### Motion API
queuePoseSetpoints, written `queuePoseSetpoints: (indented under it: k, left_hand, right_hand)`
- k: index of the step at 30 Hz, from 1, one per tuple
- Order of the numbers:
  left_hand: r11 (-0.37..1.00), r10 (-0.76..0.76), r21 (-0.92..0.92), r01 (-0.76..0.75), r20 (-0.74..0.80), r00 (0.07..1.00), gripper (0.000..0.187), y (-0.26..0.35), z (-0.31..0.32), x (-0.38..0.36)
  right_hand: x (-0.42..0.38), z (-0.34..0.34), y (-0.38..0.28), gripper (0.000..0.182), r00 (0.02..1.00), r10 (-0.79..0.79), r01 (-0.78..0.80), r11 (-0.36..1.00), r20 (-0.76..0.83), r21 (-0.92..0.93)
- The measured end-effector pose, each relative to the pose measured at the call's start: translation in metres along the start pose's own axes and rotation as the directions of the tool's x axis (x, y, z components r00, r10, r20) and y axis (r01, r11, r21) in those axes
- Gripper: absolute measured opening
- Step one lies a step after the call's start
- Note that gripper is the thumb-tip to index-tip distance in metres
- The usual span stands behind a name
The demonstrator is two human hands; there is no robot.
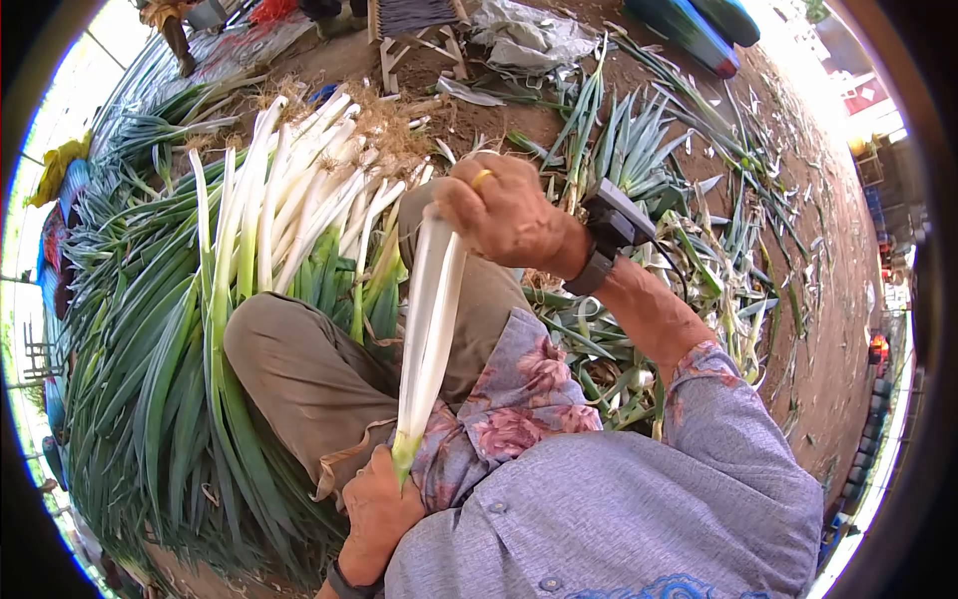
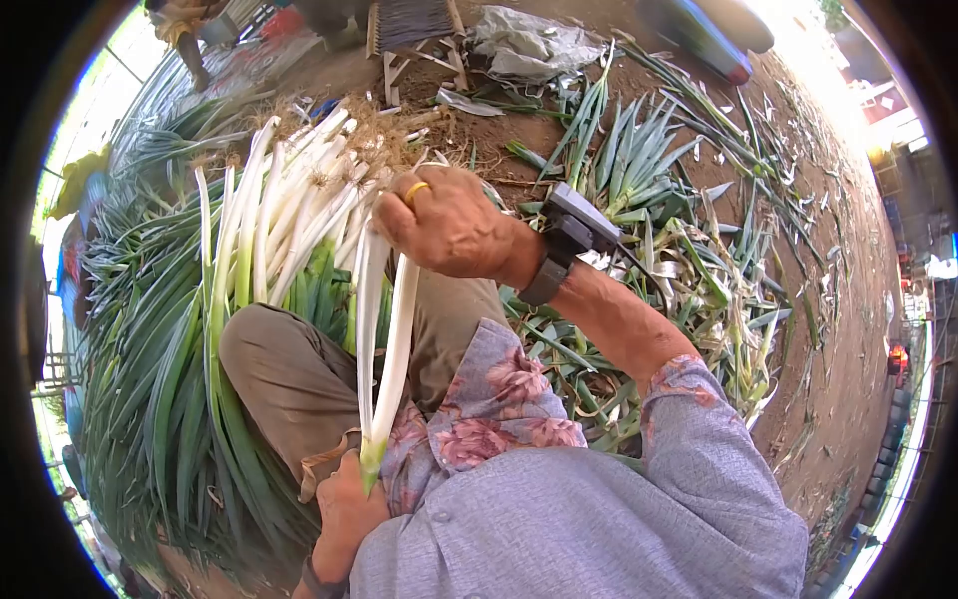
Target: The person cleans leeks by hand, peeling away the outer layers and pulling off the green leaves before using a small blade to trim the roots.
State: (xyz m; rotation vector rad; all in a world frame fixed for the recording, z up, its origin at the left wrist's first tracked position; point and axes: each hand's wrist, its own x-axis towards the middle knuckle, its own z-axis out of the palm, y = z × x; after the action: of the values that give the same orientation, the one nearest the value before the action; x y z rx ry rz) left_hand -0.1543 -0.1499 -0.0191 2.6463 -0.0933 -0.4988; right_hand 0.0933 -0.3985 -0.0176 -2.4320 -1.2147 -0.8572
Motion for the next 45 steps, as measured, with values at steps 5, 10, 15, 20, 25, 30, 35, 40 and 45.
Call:
queuePoseSetpoints:
  k: [5,10,15,20,25,30,35,40,45]
  left_hand:
    - [0.908,-0.185,-0.397,0.136,-0.088,0.979,0.034,0.005,-0.029,0.014]
    - [0.829,-0.377,-0.472,0.301,-0.074,0.923,0.029,-0.012,-0.046,0.019]
    - [0.859,-0.300,-0.459,0.225,-0.096,0.949,0.028,-0.013,-0.057,0.022]
    - [0.922,-0.189,-0.354,0.158,-0.053,0.981,0.031,-0.015,-0.069,0.034]
    - [0.840,-0.202,-0.525,0.136,-0.069,0.977,0.039,0.001,-0.077,0.039]
    - [0.776,-0.236,-0.621,0.109,-0.125,0.964,0.053,0.015,-0.067,0.037]
    - [0.547,-0.128,-0.830,0.108,0.044,0.991,0.053,0.009,-0.081,0.017]
    - [0.797,0.158,-0.604,-0.024,0.169,0.973,0.049,-0.026,-0.081,0.015]
    - [0.925,-0.004,-0.376,-0.057,-0.161,0.987,0.029,0.012,-0.053,0.013]
  right_hand:
    - [-0.001,-0.055,-0.002,0.020,0.946,-0.160,0.119,0.980,-0.281,-0.159]
    - [-0.099,-0.107,0.095,0.021,0.624,0.757,-0.781,0.609,-0.193,-0.136]
    - [-0.167,-0.147,0.124,0.023,0.527,0.814,-0.719,0.274,-0.244,-0.639]
    - [-0.166,-0.097,0.068,0.045,0.591,0.807,-0.730,0.539,0.009,-0.420]
    - [-0.072,-0.016,-0.067,0.035,0.828,0.451,-0.531,0.441,0.334,0.723]
    - [0.009,-0.003,-0.152,0.044,0.633,0.259,-0.580,-0.466,0.730,0.668]
    - [0.009,0.013,-0.164,0.048,0.697,0.185,-0.370,-0.735,0.693,0.569]
    - [0.001,0.015,-0.158,0.035,0.760,0.224,-0.425,-0.539,0.610,0.727]
    - [0.002,0.022,-0.164,0.055,0.519,0.226,-0.642,-0.534,0.824,0.550]
